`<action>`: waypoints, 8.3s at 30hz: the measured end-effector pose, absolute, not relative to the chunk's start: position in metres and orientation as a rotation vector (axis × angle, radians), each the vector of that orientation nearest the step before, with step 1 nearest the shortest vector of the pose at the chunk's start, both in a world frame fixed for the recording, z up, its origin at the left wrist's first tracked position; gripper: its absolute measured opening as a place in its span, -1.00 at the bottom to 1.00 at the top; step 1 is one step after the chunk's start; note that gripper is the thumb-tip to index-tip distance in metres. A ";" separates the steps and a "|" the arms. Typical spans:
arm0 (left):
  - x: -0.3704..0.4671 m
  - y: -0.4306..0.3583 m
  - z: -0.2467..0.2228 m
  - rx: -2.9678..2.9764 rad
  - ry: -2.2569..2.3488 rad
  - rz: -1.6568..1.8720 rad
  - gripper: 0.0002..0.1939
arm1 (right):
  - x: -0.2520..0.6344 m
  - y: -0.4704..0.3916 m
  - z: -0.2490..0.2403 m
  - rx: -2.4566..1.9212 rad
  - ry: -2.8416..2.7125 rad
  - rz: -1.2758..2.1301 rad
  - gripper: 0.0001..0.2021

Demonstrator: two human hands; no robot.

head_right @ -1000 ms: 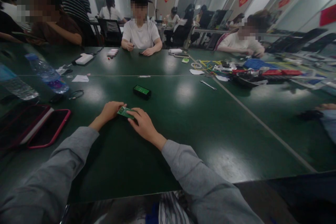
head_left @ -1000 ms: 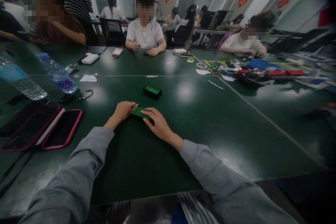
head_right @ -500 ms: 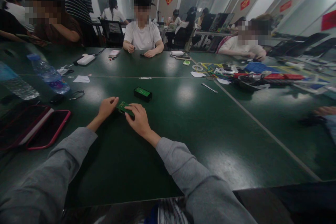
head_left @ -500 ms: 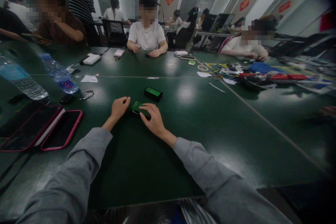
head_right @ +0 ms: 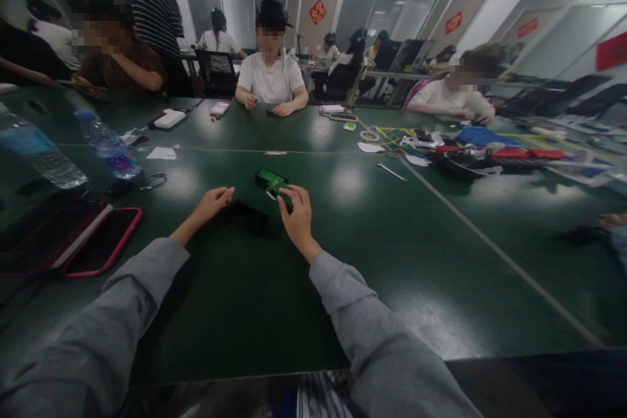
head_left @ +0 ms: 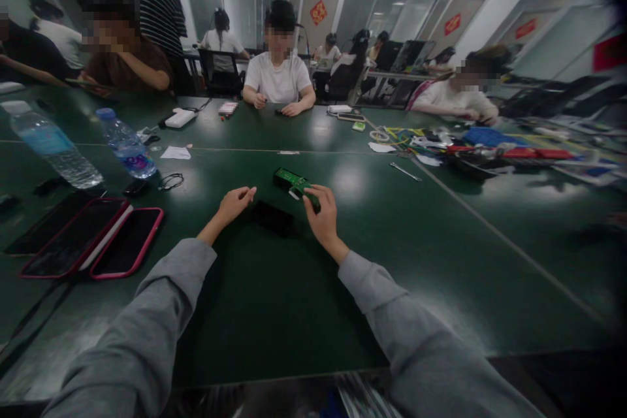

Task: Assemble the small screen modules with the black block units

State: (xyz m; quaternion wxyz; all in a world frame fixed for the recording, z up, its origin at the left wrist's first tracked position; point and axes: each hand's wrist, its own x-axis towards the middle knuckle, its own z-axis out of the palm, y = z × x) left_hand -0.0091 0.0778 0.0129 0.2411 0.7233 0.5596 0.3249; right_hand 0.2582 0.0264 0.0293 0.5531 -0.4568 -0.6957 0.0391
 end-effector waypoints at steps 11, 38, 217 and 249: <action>-0.009 0.074 0.013 1.882 1.498 0.885 -0.44 | 0.252 0.024 0.019 -1.088 -2.033 0.075 -0.79; -0.014 0.077 0.012 1.802 1.345 0.905 -0.52 | 0.247 0.025 0.014 -1.020 -2.366 0.108 -0.44; -0.002 0.097 0.018 2.277 1.854 1.049 -0.56 | 0.239 0.052 0.016 -1.086 -2.444 0.201 -0.51; -0.005 0.079 0.019 2.257 1.895 0.620 -0.35 | 0.241 0.054 0.013 -1.062 -2.430 0.194 -0.51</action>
